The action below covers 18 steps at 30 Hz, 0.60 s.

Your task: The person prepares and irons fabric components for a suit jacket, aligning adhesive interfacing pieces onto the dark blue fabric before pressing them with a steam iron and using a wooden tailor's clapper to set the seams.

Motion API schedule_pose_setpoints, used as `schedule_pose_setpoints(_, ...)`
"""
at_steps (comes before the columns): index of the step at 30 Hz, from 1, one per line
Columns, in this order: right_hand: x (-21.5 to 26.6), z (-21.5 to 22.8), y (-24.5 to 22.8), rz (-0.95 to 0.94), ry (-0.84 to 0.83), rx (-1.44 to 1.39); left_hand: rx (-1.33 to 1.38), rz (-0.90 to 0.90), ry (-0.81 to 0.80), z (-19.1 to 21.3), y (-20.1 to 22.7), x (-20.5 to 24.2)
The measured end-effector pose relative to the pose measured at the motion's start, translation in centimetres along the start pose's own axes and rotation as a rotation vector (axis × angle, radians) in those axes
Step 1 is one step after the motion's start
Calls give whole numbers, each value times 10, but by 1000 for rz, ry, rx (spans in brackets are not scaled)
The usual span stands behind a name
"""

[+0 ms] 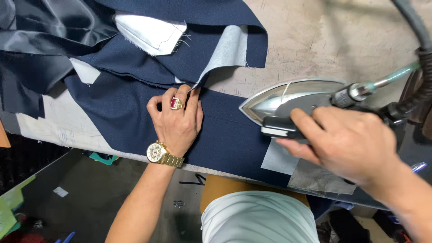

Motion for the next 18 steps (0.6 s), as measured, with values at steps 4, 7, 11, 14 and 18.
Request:
schedule_pose_setpoints(4, -18, 3, -21, -64, 36, 19, 69, -12, -104, -7, -9, 7)
schedule_pose_setpoints(7, -34, 4, -36, -121, 47, 108, 90, -30, -80, -1, -13, 1)
schedule_pose_setpoints(11, -55, 1, -51, -147, 93, 124, 107, -34, -76, -5, -20, 2)
schedule_pose_setpoints(14, -70, 0, -60, -146, 128, 129, 132, -33, -113, -9, -24, 5)
schedule_pose_setpoints(18, -84, 2, -68, -136, 134, 133, 326, -12, -85, 0, -36, 7)
Point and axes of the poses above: each hand's wrist, its own x-axis away from the middle knuckle, its own z-axis out of the back of the hand, y = z × x, the point moved 4 cm from there along -x, towards the middle knuckle, and after that the axes turned 8 degrees about -x, right-handed, at the moved point
